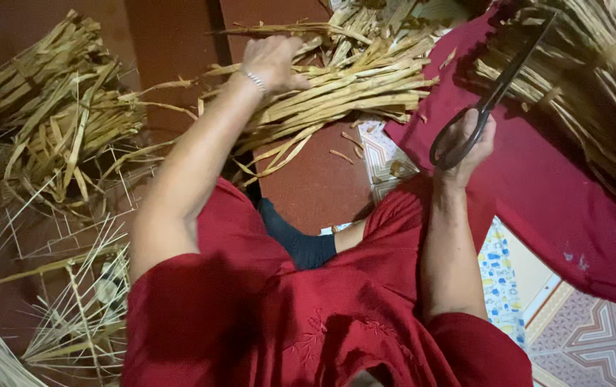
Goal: The person sits on the floor and uses large shears to cut bundles of dried plant stalks into shorter pieces. The cut pieces are gathered into a pile on the floor.
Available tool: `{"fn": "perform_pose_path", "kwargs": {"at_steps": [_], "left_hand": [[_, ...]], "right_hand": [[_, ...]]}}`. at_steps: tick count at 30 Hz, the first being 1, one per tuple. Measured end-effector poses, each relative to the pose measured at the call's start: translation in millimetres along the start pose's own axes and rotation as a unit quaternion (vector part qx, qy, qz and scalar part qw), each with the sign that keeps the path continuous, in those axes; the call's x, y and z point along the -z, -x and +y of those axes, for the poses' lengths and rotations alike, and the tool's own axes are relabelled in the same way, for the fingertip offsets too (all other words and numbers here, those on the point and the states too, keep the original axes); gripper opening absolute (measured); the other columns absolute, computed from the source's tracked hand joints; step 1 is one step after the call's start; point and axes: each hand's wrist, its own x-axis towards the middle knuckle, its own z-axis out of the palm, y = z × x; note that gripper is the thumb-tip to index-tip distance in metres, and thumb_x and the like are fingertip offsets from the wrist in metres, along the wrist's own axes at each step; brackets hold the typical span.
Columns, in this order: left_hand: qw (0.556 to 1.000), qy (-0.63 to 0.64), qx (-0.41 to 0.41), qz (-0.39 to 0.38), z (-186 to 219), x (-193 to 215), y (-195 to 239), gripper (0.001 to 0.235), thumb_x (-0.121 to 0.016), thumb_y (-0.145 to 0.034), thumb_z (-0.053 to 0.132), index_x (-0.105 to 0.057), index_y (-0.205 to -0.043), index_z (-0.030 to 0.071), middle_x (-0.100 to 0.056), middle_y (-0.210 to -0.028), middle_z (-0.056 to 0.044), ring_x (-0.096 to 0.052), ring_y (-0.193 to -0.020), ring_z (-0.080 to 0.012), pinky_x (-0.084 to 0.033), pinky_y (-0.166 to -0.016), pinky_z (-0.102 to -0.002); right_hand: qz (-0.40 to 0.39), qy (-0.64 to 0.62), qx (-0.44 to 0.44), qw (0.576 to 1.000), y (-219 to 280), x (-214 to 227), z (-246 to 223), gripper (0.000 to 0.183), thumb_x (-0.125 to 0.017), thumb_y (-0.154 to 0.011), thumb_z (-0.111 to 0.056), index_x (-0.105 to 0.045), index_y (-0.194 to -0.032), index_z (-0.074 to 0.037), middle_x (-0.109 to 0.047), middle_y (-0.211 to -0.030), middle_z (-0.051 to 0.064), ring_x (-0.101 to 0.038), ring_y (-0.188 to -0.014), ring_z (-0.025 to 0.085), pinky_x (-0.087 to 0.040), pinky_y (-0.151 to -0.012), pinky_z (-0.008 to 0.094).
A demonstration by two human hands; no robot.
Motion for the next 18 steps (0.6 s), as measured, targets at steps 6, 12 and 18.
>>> {"fn": "perform_pose_path", "kwargs": {"at_steps": [6,12,18], "left_hand": [[0.999,-0.002,-0.011,-0.034,-37,-24,9,0.062,-0.079,-0.084,0.046,-0.060,-0.136,0.016,-0.065,-0.122,-0.017,-0.061,-0.116,-0.0340,-0.048,-0.103,-0.048],[0.994,0.104,0.024,0.002,-66,-34,-20,0.044,-0.068,-0.095,0.032,-0.064,-0.136,0.018,-0.068,-0.127,-0.015,-0.063,-0.121,-0.0333,-0.044,-0.111,-0.046],[0.989,0.080,-0.057,0.106,-57,-62,-101,0.037,-0.057,-0.099,0.016,-0.061,-0.135,0.012,-0.058,-0.142,-0.013,-0.053,-0.131,-0.0334,-0.041,-0.112,-0.048]], "right_hand": [[-0.015,0.067,-0.010,0.998,1,-15,-5,0.031,-0.072,-0.100,-0.001,-0.047,-0.118,-0.003,-0.055,-0.084,0.003,-0.051,-0.058,0.010,-0.043,-0.048,0.026],[-0.040,0.152,0.065,0.985,-25,-36,23,0.029,-0.072,-0.107,0.009,-0.050,-0.124,0.000,-0.060,-0.104,0.006,-0.059,-0.084,0.013,-0.050,-0.070,0.028],[-0.042,0.157,-0.018,0.986,-38,-48,49,0.018,-0.059,-0.114,-0.014,-0.059,-0.126,-0.001,-0.052,-0.084,-0.004,-0.047,-0.068,0.006,-0.037,-0.058,0.026]]}}
